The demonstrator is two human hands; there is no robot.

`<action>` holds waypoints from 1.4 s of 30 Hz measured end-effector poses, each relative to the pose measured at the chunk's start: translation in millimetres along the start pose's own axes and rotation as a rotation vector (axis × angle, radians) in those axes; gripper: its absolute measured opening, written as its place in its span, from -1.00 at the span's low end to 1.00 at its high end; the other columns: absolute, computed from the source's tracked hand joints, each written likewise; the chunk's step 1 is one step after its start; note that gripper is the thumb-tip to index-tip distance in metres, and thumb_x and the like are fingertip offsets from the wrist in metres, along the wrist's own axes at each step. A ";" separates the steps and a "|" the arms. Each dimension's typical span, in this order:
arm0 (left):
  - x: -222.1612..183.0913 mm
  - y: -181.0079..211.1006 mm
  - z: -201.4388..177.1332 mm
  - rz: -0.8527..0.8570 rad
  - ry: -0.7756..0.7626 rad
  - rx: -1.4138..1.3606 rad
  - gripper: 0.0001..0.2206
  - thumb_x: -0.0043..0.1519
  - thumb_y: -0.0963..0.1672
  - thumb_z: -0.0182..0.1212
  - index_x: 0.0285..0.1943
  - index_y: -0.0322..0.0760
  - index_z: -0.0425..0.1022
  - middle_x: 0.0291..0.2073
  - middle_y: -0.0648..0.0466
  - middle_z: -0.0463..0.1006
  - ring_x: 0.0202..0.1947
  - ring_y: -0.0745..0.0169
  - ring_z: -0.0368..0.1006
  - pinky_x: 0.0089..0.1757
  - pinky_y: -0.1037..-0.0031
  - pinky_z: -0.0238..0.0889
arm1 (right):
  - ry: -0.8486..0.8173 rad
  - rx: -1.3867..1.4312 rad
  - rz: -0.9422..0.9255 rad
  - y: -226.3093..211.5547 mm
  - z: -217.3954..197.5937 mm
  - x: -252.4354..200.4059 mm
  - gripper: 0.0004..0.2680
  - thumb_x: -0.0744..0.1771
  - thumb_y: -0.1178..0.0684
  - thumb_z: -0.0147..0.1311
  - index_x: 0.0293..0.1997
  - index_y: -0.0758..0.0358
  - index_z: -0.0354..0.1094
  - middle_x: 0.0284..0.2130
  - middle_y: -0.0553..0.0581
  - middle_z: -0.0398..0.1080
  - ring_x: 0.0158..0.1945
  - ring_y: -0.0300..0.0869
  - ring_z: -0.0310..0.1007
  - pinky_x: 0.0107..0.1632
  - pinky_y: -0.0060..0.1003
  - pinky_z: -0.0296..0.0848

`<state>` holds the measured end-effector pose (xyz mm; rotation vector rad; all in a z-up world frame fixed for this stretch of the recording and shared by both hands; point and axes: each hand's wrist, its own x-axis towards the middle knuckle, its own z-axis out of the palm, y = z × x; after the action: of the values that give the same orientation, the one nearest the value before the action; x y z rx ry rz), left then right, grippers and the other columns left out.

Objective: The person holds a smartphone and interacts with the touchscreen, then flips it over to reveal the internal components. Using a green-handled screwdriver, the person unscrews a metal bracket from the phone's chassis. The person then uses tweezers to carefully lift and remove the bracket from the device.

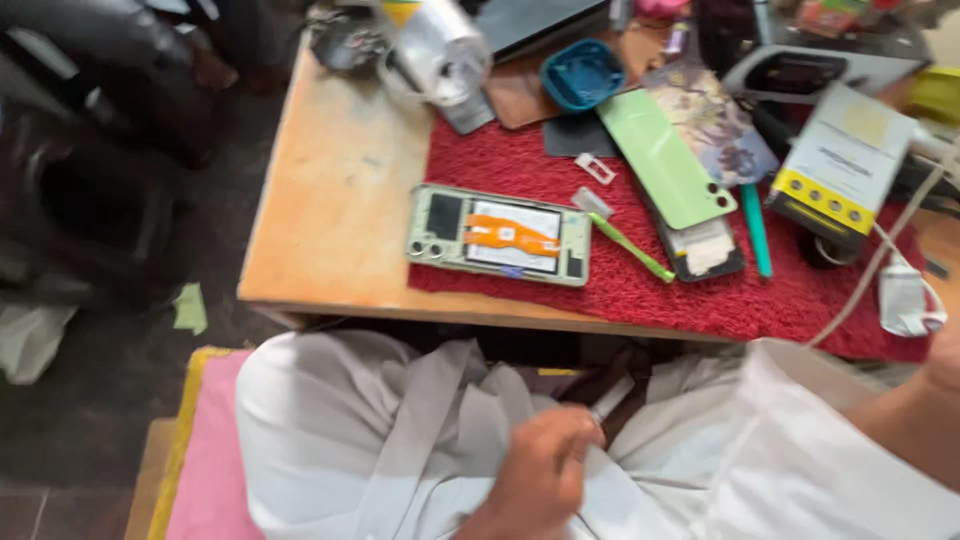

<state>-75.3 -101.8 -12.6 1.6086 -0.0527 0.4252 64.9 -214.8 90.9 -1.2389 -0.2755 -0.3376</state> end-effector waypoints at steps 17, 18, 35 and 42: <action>-5.3 -2.2 -19.8 -0.401 0.017 -0.630 -0.79 0.43 -0.16 0.07 0.06 -0.49 0.52 -0.34 0.07 0.60 -0.38 0.43 0.49 -0.29 0.57 0.39 | -0.706 -0.265 0.395 32.1 -26.8 -83.5 -0.81 0.40 0.14 0.07 0.01 0.49 0.46 -0.19 0.13 0.50 -0.27 -0.36 0.43 -0.26 -0.48 0.44; -5.5 -4.0 -16.3 -0.411 0.016 -0.640 -0.79 0.43 -0.16 0.07 0.04 -0.49 0.53 -0.34 0.07 0.61 -0.36 0.42 0.52 -0.27 0.57 0.41 | -0.635 -0.196 0.498 33.6 -25.7 -88.6 -0.81 0.40 0.15 0.06 0.02 0.51 0.48 -0.23 0.12 0.50 -0.34 -0.36 0.39 -0.33 -0.49 0.39; 132.5 1.7 -119.9 0.400 -0.100 0.892 -0.50 0.06 0.02 0.46 0.13 -0.27 0.55 0.26 -0.12 0.38 0.38 -0.12 0.16 0.28 -0.09 -0.08 | -1.010 -0.946 -0.085 33.3 -7.9 11.2 -0.86 0.31 0.10 0.23 -0.12 0.28 0.50 -0.33 0.14 0.51 -0.39 -0.12 0.50 -0.33 -0.28 0.44; 141.3 -17.2 -123.3 0.329 -0.103 0.817 -0.44 0.06 0.03 0.51 0.19 -0.27 0.51 0.27 -0.11 0.38 0.39 -0.14 0.18 0.32 -0.01 -0.04 | -1.043 -1.111 -0.235 26.1 2.3 17.1 -0.86 0.29 0.10 0.23 -0.10 0.20 0.56 -0.29 0.14 0.54 -0.41 0.01 0.54 -0.35 -0.16 0.47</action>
<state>31.3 50.7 16.3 2.4421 -0.2497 0.6691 90.9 -206.8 75.3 -2.4322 -1.2503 0.0294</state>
